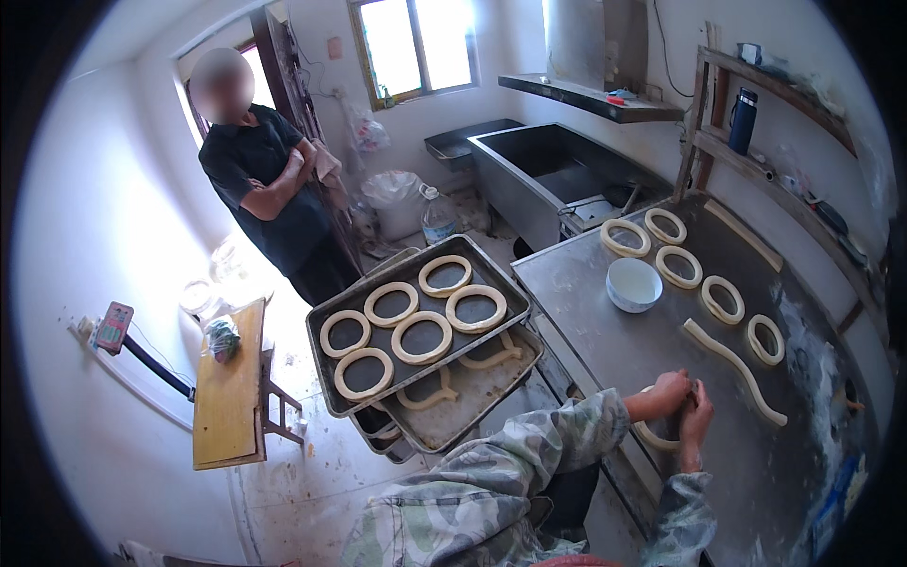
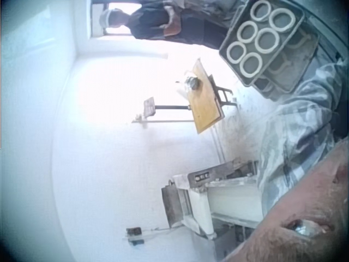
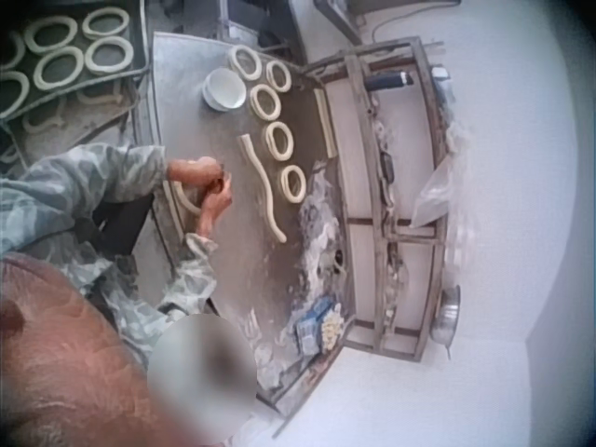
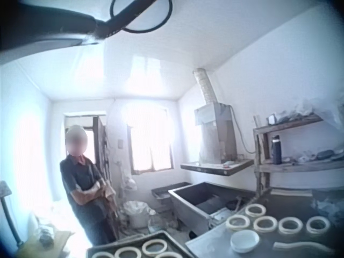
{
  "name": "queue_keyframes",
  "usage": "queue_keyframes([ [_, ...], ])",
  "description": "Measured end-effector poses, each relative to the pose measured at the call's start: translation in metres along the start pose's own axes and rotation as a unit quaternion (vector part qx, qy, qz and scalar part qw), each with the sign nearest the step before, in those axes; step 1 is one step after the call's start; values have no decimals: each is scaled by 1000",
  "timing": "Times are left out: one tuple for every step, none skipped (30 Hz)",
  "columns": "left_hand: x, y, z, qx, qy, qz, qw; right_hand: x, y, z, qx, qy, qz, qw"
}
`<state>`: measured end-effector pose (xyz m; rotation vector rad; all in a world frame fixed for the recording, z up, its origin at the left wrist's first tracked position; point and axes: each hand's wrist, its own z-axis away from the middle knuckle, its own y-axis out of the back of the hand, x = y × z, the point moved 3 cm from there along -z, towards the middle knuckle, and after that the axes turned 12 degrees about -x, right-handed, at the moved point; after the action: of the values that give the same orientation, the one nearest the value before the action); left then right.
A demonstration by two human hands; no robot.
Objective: The person shapes long strips of dough into rings by hand on a metal table, dipping their fingers into a bowl of liquid and placing the finished rings onto a tray.
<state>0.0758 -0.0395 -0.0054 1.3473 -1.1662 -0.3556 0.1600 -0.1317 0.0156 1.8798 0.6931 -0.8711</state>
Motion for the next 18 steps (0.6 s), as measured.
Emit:
queue_keyframes([
  [6, 0, -2, -17, -32, -4, 999, 8, 5, 0, 9, 16, 15, 1000],
  [18, 0, -5, -17, -57, -3, 998, 31, 16, 5, 23, 24, 35, 999],
  [24, 2, -3, -19, -75, -3, 997, 46, 21, 11, 32, 31, 51, 998],
  [21, 2, 1, -23, -85, -10, 996, 45, 15, 13, 0, 8, 69, 998],
  [12, 3, 2, -16, -73, -8, 997, 34, 12, 9, -36, -5, 89, 995],
  [4, 3, 2, -9, -63, -6, 998, 23, 7, 6, -70, -18, 110, 991],
  [7, 2, -1, -2, -62, 2, 998, 23, 10, 9, -68, 1, 97, 993],
  [10, 0, -5, -8, -52, -5, 999, 23, 11, 12, -66, 20, 84, 994],
  [13, -1, -8, -13, -43, -13, 999, 24, 14, 15, -64, 39, 71, 995],
  [6, -1, -8, -15, -22, -22, 999, 14, 10, 12, -81, 45, 59, 994],
  [3, -1, -7, -41, -10, -14, 999, 2, 9, 12, -93, 45, 46, 994],
  [-2, 1, -9, -66, 2, -6, 998, -9, 8, 10, -106, 46, 33, 993],
  [2, 4, -12, -92, 7, 5, 996, -13, 12, 10, -105, 46, 70, 991],
  [7, 10, -16, -125, 24, 24, 992, -10, 16, 11, -102, 42, 105, 988],
  [13, 16, -20, -157, 42, 41, 986, -8, 19, 14, -101, 39, 139, 984],
  [10, 17, -23, -180, 65, 56, 980, -7, 19, 12, -96, 42, 139, 985],
  [9, 15, -25, -160, 64, 48, 984, -5, 19, 9, -91, 44, 139, 985],
  [11, 13, -27, -141, 63, 41, 987, -3, 20, 8, -86, 45, 140, 985],
])
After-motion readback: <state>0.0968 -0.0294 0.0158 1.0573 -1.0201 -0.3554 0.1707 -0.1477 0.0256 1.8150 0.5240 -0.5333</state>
